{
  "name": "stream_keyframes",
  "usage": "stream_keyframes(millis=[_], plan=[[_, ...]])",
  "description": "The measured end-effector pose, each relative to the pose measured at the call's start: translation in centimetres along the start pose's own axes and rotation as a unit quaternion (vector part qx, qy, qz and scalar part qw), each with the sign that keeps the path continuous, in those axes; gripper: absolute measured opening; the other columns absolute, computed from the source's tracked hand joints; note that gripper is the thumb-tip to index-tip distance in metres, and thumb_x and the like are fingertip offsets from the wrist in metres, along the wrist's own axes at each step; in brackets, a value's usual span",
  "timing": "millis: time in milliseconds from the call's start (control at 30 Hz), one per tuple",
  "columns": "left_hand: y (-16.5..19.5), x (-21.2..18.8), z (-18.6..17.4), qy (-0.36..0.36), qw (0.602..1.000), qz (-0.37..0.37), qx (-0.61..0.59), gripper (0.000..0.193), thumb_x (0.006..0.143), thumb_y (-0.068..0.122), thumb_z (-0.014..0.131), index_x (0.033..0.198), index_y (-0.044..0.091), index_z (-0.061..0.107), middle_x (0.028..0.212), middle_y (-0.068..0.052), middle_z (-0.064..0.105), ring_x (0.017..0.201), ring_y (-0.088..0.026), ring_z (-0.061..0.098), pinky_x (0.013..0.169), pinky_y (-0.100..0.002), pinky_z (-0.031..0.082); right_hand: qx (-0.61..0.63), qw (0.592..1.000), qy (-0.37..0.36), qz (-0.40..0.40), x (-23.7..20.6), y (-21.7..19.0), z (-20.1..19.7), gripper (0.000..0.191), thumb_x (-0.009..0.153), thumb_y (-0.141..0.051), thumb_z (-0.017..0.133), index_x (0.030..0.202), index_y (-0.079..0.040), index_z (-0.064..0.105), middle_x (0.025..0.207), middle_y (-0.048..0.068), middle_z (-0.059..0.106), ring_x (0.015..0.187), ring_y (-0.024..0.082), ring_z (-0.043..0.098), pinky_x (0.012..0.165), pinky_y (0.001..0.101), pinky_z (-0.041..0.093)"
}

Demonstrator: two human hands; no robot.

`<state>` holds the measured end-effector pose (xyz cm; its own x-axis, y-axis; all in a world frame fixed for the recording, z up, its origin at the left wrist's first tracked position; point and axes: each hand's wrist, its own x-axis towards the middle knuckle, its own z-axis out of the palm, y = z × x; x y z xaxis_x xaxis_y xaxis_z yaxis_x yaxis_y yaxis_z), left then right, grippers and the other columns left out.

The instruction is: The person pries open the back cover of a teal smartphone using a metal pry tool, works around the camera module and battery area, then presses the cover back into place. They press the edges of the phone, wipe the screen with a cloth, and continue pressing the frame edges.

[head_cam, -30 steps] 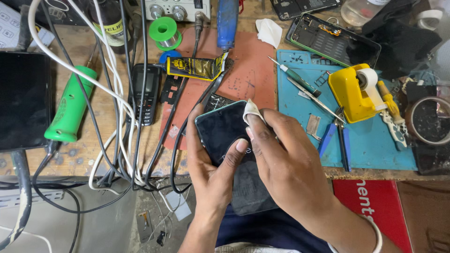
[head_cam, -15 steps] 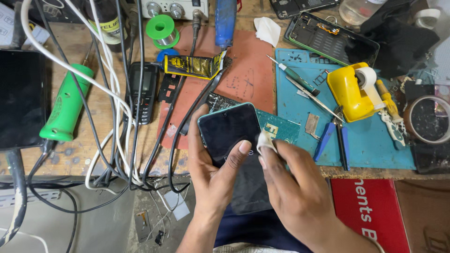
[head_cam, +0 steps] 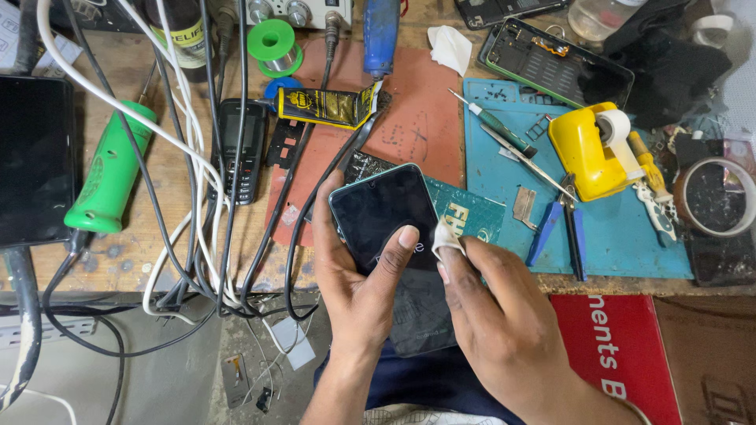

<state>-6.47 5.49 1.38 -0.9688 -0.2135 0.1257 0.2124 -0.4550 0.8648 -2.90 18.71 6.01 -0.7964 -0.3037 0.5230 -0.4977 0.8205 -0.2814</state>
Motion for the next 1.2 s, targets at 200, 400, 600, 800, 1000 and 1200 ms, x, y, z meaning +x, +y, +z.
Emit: stream_keyframes(millis=[200, 400, 600, 800, 1000, 1200], plan=[[0.1, 0.3, -0.1, 0.018, 0.999, -0.023, -0.021, 0.084, 0.088, 0.001, 0.078, 0.158, 0.001, 0.033, 0.139, -0.011, 0.056, 0.12, -0.015, 0.061, 0.1, -0.029, 0.055, 0.119, 0.983, 0.056, 0.128, -1.1, 0.9, -0.2, 0.021, 0.092, -0.008, 0.077, 0.11, -0.001, 0.071, 0.107, 0.009, 0.073, 0.091, 0.016, 0.074, 0.078, 0.0279, 0.058], [0.1, 0.3, -0.4, 0.011, 1.0, 0.005, 0.001, 0.084, 0.088, 0.001, 0.078, 0.158, 0.0, 0.033, 0.147, -0.009, 0.052, 0.129, -0.014, 0.057, 0.106, -0.03, 0.052, 0.49, 0.815, 0.072, 0.3, 0.2, 1.7, 0.8, 0.028, 0.087, -0.008, 0.081, 0.105, 0.001, 0.062, 0.1, 0.007, 0.074, 0.088, 0.009, 0.07, 0.08, 0.0246, 0.06], [0.1, 0.2, -0.6, -0.025, 0.999, -0.032, -0.035, 0.088, 0.087, 0.001, 0.079, 0.16, 0.002, 0.03, 0.135, -0.013, 0.061, 0.121, -0.019, 0.064, 0.103, -0.033, 0.056, 0.443, 0.844, 0.038, 0.301, 3.6, 1.7, 1.4, 0.032, 0.092, -0.017, 0.074, 0.119, 0.001, 0.071, 0.095, 0.002, 0.075, 0.084, 0.005, 0.069, 0.077, 0.0205, 0.059], [0.4, 0.1, -0.5, -0.036, 0.999, -0.014, 0.0, 0.086, 0.088, -0.001, 0.079, 0.159, 0.0, 0.032, 0.139, -0.013, 0.06, 0.126, -0.018, 0.061, 0.107, -0.033, 0.054, 0.396, 0.864, 0.065, 0.303, 6.4, 2.0, 2.8, 0.029, 0.101, -0.024, 0.075, 0.098, 0.004, 0.077, 0.082, 0.001, 0.067, 0.074, 0.004, 0.055, 0.066, 0.0198, 0.046], [0.5, -0.2, -0.4, -0.028, 0.997, -0.052, -0.05, 0.086, 0.088, 0.0, 0.078, 0.16, 0.001, 0.031, 0.131, -0.013, 0.064, 0.119, -0.018, 0.064, 0.102, -0.032, 0.056, 0.389, 0.876, 0.065, 0.279, 4.5, 1.4, 2.4, 0.028, 0.103, -0.021, 0.07, 0.117, 0.001, 0.077, 0.086, 0.0, 0.067, 0.081, 0.004, 0.058, 0.073, 0.0182, 0.049], [0.1, 0.2, -0.4, 0.003, 0.998, -0.038, -0.052, 0.086, 0.089, 0.0, 0.078, 0.162, 0.0, 0.032, 0.127, -0.015, 0.064, 0.112, -0.019, 0.065, 0.098, -0.033, 0.056, 0.412, 0.86, 0.047, 0.298, -0.5, 1.4, 2.0, 0.032, 0.098, -0.015, 0.072, 0.124, 0.003, 0.074, 0.096, 0.003, 0.067, 0.086, 0.007, 0.061, 0.077, 0.02, 0.051]])
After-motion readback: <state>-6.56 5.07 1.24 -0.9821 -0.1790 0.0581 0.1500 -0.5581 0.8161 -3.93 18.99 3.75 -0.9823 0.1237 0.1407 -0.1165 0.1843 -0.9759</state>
